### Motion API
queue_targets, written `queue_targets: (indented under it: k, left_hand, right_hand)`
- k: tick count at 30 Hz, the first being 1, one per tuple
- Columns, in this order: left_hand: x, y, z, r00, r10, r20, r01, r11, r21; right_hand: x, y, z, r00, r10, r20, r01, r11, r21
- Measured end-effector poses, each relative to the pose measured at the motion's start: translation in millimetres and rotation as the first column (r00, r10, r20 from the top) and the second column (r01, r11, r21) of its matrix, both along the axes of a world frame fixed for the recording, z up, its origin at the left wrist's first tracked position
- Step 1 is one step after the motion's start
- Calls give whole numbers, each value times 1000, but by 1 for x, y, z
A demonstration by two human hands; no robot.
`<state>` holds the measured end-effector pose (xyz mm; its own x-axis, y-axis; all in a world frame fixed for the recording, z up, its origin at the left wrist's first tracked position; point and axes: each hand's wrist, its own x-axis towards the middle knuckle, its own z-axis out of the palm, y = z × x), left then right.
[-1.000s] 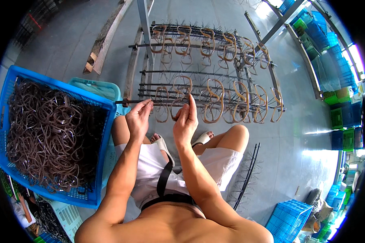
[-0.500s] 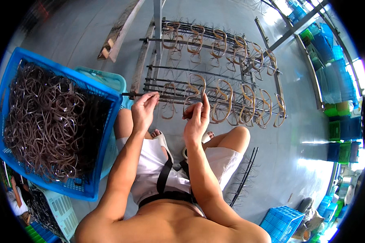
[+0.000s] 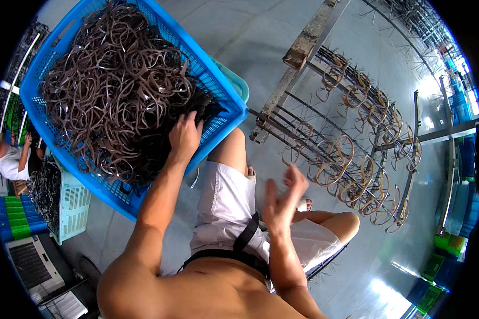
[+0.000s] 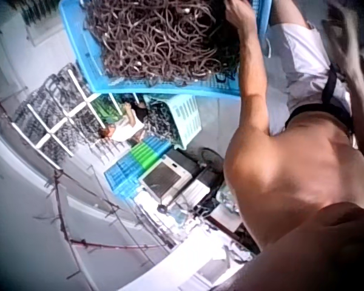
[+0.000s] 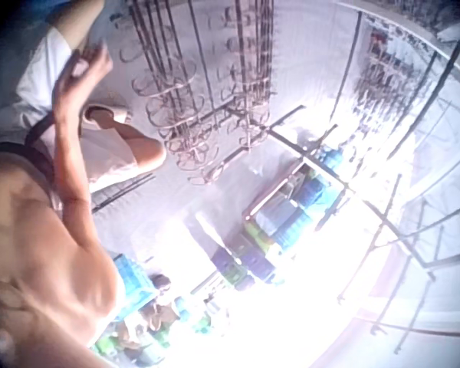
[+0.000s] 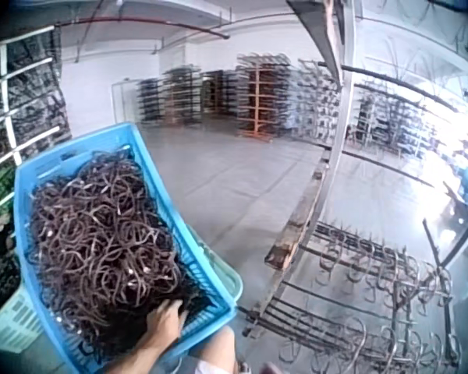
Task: The person repeatedly picks metal hoops from a blue basket and threads them onto horizontal rods of a metal rack. The person works one at a time, placing each hoop onto the rack and occasionally adjusting the rack's position.
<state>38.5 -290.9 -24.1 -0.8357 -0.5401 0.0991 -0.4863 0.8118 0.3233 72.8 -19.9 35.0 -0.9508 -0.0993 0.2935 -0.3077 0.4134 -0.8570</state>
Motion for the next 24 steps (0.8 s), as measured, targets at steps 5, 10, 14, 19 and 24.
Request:
queue_targets:
  k: [5,10,14,19,24]
  left_hand:
    - [-8,-25,-14,972,-207,-107,190,970,-154]
    - [48,23,31,924,-306,-228,291,952,-100]
    - [88,52,47,899,-393,-194,371,918,-138]
    - [84,56,62,754,-581,-306,525,813,-251]
    - [85,65,63,550,-819,-162,786,573,-231]
  right_hand:
    - [-19,-59,-11,916,376,136,-342,913,-223]
    - [-39,-76,-34,816,486,312,-389,862,-326]
    - [-29,-83,-56,520,743,420,-430,653,-623]
    - [-14,-83,-52,477,810,341,-37,406,-913]
    - [-18,-61,-31,630,679,377,-320,669,-671]
